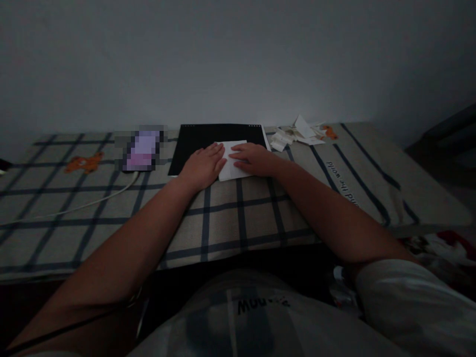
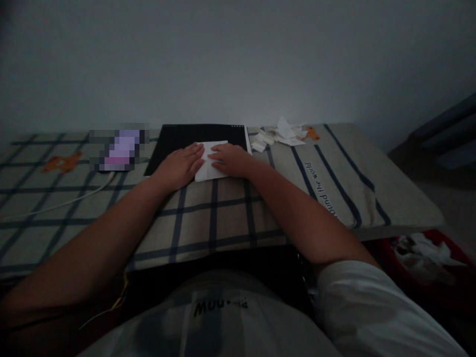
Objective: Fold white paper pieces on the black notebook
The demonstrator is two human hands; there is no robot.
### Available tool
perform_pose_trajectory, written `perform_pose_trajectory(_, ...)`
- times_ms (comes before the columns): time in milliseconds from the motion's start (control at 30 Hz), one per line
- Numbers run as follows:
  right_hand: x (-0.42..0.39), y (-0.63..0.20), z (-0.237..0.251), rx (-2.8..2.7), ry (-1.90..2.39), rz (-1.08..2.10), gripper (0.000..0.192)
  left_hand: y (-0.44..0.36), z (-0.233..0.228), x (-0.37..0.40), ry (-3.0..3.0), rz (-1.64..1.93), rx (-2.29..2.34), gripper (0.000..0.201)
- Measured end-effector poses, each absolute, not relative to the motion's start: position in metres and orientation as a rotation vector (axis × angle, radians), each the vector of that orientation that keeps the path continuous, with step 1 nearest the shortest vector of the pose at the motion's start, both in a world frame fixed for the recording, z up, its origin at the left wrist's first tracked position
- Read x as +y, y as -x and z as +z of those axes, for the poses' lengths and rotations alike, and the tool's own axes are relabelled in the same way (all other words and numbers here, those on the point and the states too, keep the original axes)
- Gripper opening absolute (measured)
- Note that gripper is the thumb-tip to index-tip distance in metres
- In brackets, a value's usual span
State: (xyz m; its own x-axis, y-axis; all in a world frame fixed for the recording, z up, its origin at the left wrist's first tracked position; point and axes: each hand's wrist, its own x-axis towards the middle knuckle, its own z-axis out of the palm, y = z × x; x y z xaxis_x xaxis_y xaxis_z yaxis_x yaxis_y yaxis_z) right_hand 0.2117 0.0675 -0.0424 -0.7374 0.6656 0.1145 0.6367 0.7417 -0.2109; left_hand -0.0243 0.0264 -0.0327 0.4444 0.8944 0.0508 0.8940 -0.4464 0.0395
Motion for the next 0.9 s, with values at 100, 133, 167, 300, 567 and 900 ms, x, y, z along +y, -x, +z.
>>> perform_pose_trajectory(100, 0.068, -0.211, -0.043, -2.748, 1.024, 0.235, 0.050, 0.025, -0.033, 0.027, -2.670, 0.088, 1.647, 0.066)
perform_pose_trajectory(133, 0.068, -0.211, -0.043, -2.743, 1.025, 0.236, 0.049, 0.025, -0.034, 0.027, -2.670, 0.085, 1.646, 0.066)
perform_pose_trajectory(167, 0.068, -0.211, -0.042, -2.740, 1.029, 0.238, 0.049, 0.024, -0.034, 0.027, -2.669, 0.080, 1.646, 0.066)
perform_pose_trajectory(300, 0.066, -0.211, -0.041, -2.745, 1.035, 0.236, 0.049, 0.024, -0.034, 0.027, -2.677, 0.061, 1.638, 0.066)
perform_pose_trajectory(567, 0.062, -0.206, -0.038, -2.729, 1.085, 0.141, 0.045, 0.024, -0.032, 0.031, -2.645, 0.010, 1.643, 0.067)
perform_pose_trajectory(900, 0.048, -0.189, -0.030, -2.714, 1.222, -0.034, 0.049, 0.026, -0.035, 0.034, -2.645, 0.045, 1.608, 0.068)
